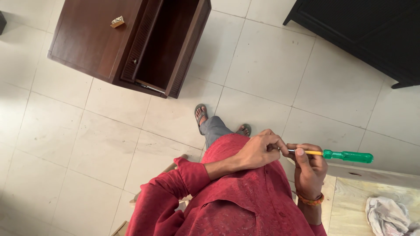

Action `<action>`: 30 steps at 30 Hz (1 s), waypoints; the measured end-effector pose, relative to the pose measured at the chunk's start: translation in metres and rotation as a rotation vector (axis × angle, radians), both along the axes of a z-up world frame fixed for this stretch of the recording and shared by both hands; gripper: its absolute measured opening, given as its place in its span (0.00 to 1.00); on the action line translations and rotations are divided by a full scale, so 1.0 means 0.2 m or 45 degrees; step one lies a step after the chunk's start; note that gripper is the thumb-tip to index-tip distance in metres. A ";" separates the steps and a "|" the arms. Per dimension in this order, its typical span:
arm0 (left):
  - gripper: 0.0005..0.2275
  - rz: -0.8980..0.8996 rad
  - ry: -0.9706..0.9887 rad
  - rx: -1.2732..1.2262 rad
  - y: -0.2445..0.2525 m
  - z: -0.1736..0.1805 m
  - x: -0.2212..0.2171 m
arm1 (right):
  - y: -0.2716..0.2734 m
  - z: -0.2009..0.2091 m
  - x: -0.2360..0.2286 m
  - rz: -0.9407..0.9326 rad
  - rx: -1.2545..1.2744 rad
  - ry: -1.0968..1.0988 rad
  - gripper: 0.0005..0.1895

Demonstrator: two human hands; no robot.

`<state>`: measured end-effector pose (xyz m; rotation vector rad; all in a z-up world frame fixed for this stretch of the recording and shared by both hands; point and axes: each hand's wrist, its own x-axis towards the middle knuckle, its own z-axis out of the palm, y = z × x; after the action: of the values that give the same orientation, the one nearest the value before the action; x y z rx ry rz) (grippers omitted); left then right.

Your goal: Inspecting and preparing a screw and a screwdriver for furniture assembly.

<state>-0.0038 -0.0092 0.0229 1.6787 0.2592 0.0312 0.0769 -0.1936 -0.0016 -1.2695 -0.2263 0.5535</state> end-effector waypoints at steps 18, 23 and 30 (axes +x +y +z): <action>0.10 0.065 0.032 -0.161 0.01 0.00 0.00 | 0.01 0.00 0.01 -0.050 -0.029 0.015 0.08; 0.11 0.056 0.028 -0.188 0.02 0.00 0.01 | 0.00 -0.01 0.01 -0.076 -0.004 0.031 0.07; 0.12 0.108 0.100 -0.232 0.02 0.04 0.00 | -0.02 -0.05 0.01 -0.080 0.065 0.057 0.07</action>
<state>-0.0032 -0.0049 0.0299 1.4892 0.3819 0.0049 0.0788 -0.1968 -0.0106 -1.2096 -0.1618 0.5184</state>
